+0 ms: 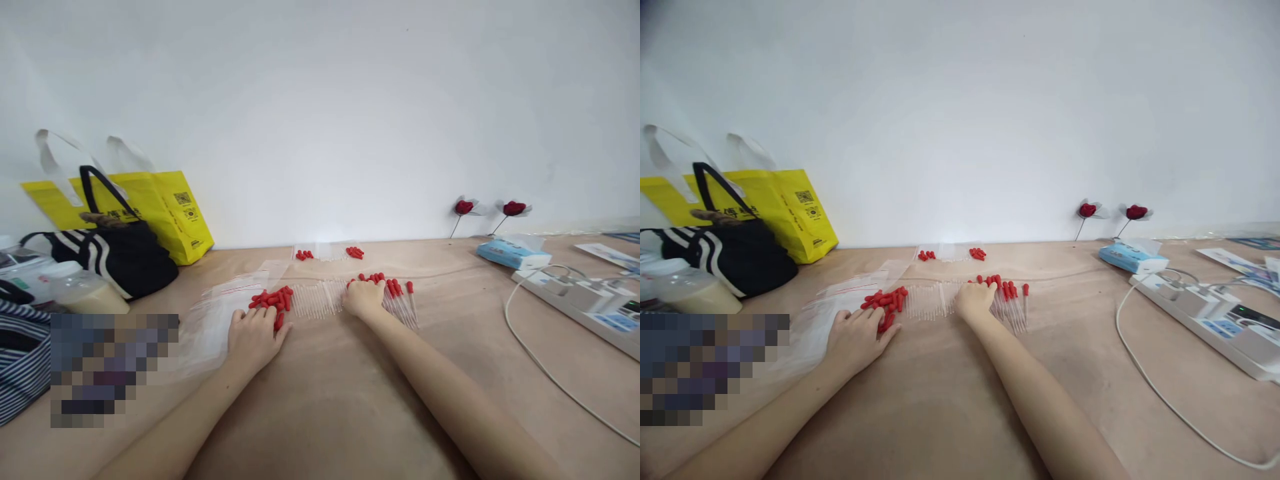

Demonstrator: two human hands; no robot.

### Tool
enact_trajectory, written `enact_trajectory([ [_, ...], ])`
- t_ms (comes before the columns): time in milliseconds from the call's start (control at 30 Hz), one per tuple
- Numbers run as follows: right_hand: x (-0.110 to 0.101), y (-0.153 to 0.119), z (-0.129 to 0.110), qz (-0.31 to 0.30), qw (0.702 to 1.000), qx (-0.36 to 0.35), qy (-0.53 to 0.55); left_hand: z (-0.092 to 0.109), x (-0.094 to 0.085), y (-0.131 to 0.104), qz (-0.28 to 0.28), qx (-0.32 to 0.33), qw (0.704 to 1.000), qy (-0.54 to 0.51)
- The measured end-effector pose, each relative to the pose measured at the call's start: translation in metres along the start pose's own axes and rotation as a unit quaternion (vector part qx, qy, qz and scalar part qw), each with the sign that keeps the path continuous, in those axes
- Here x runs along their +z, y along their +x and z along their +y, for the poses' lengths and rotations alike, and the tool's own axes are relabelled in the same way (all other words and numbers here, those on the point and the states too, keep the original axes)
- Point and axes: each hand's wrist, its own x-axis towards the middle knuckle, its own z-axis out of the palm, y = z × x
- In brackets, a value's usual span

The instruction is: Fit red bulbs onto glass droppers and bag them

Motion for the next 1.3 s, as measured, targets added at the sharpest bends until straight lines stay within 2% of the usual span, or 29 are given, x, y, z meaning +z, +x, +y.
enact_trajectory([
  [200, 0.000, 0.000, -0.001, -0.020, 1.000, 0.010, 0.007, 0.005, 0.003, 0.000, 0.031, 0.018, 0.999, 0.003],
  [433, -0.008, -0.019, 0.009, 0.022, 0.999, -0.040, 0.025, 0.006, -0.002, -0.001, 0.074, 0.047, 0.995, 0.037],
  [533, -0.006, -0.036, 0.027, 0.054, 0.991, -0.106, 0.062, 0.016, -0.009, -0.005, 0.098, 0.078, 0.991, 0.042],
  [667, 0.010, -0.059, 0.062, 0.125, 0.936, -0.265, 0.194, 0.038, -0.014, -0.011, 0.106, 0.172, 0.978, -0.048],
  [767, 0.021, -0.072, 0.084, 0.167, 0.907, -0.319, 0.218, 0.049, -0.012, -0.014, 0.087, 0.221, 0.962, -0.133],
  [867, 0.023, -0.080, 0.091, 0.179, 0.897, -0.342, 0.217, 0.054, -0.008, -0.015, 0.064, 0.219, 0.956, -0.185],
  [967, 0.020, -0.084, 0.085, 0.171, 0.894, -0.348, 0.223, 0.053, -0.004, -0.014, 0.043, 0.217, 0.952, -0.212],
  [1133, 0.018, -0.087, 0.068, 0.164, 0.890, -0.370, 0.209, 0.052, 0.002, -0.010, 0.062, 0.185, 0.945, -0.263],
  [1300, 0.022, -0.089, 0.060, 0.171, 0.886, -0.378, 0.207, 0.055, 0.006, -0.006, 0.053, 0.133, 0.938, -0.315],
])
